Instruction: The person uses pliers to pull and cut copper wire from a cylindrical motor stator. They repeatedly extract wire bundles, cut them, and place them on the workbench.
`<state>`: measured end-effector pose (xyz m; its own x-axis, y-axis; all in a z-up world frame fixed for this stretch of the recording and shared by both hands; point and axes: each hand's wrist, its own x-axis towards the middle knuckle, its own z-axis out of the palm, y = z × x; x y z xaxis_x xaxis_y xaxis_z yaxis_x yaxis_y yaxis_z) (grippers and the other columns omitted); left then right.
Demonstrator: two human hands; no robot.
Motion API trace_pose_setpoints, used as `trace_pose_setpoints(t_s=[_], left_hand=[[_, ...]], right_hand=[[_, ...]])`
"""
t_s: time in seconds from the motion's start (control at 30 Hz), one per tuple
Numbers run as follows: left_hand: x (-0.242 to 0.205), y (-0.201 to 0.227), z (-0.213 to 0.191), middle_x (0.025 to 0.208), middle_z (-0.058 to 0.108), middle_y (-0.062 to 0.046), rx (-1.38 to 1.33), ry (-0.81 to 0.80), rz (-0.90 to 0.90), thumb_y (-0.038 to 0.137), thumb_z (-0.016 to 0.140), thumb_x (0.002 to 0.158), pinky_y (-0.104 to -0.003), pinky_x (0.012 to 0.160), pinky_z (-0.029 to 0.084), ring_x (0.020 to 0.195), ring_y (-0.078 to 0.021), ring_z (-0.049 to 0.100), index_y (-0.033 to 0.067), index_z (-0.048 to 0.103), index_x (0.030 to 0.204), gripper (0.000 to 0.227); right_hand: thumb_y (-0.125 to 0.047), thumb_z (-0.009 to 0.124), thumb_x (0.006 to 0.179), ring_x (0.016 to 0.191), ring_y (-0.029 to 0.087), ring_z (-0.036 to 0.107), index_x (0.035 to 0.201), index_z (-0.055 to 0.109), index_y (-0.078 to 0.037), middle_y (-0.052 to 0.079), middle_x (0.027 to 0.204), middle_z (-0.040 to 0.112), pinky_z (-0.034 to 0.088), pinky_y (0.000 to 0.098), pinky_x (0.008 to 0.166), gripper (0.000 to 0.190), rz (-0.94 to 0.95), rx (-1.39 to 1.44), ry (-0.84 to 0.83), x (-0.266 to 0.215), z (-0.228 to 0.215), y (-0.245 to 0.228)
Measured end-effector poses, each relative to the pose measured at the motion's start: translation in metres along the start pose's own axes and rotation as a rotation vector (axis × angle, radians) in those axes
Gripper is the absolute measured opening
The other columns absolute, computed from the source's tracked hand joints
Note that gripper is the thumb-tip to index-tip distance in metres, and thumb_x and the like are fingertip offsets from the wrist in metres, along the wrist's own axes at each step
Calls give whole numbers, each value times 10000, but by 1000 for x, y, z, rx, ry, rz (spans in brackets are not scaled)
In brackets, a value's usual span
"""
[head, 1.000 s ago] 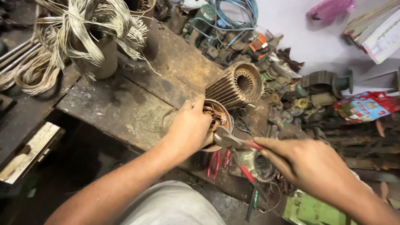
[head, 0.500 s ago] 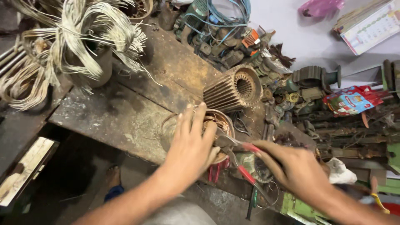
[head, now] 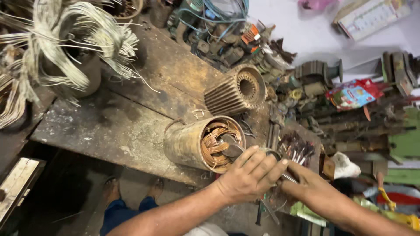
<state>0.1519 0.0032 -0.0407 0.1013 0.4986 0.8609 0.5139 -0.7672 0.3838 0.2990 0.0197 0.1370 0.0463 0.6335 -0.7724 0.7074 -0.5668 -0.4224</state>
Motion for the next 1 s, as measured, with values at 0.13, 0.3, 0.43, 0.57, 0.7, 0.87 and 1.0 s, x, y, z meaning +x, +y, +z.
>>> trace_pose_setpoints(t_s=[0.13, 0.3, 0.43, 0.57, 0.7, 0.87, 1.0], left_hand=[[4, -3, -11, 1354, 586, -101, -46, -40, 36, 283, 623, 941, -452, 1272, 384, 1342, -287, 577, 63, 525, 1506, 614], [6, -10, -13, 1166, 555, -84, -132, 52, 76, 347, 584, 1024, -437, 1081, 404, 1130, -262, 567, 89, 569, 1304, 382], [0, -14, -8, 1078, 512, -11, -45, 166, 122, 366, 574, 1083, -374, 1014, 371, 1062, -190, 558, 204, 558, 1212, 207], [-18, -10, 12, 1033, 538, -2, -125, 166, 217, 432, 533, 1032, -376, 1013, 379, 983, -173, 581, 233, 575, 1159, 240], [-39, -7, 23, 1117, 553, 28, -97, 122, 337, 304, 636, 1110, -372, 1073, 351, 1081, -163, 583, 289, 553, 1128, 86], [-42, -41, -8, 1367, 558, 36, 56, 27, 308, 283, 712, 1043, -393, 1237, 284, 1355, -176, 526, 321, 562, 1230, 243], [-35, -37, -76, 1645, 378, -38, 156, -472, 223, 303, 720, 695, -518, 1262, 113, 1531, -227, 333, 365, 502, 1489, 826]], right_hand=[[-196, 582, 943, 826, 145, 725, 1180, 671, -29, 57, 948, 767, 602, 271, 785, 303, 508, -23, -110, -9, 0, -22], [-190, 546, 1093, 758, 143, 608, 1101, 630, 20, 32, 870, 628, 506, 287, 786, 226, 724, 579, -590, 0, 2, -19], [-153, 669, 995, 799, 162, 650, 1144, 650, -19, 56, 888, 674, 530, 307, 753, 201, 562, 356, -256, 8, 9, 43], [-87, 774, 878, 889, 184, 752, 1183, 646, -98, 99, 964, 795, 604, 327, 774, 331, 332, 205, -113, 16, 13, 112], [-130, 799, 874, 981, 151, 668, 1068, 772, -109, 5, 1024, 732, 579, 313, 856, 197, -463, -405, 148, 47, 79, 164], [-118, 845, 702, 1082, 215, 663, 1308, 516, -110, 75, 1224, 683, 550, 378, 897, 690, -431, -4, 330, 87, 113, 145], [-192, 886, 697, 1068, 316, 677, 1314, 548, -43, 151, 1190, 674, 528, 435, 892, 719, -566, -332, 439, 68, 138, 116]])
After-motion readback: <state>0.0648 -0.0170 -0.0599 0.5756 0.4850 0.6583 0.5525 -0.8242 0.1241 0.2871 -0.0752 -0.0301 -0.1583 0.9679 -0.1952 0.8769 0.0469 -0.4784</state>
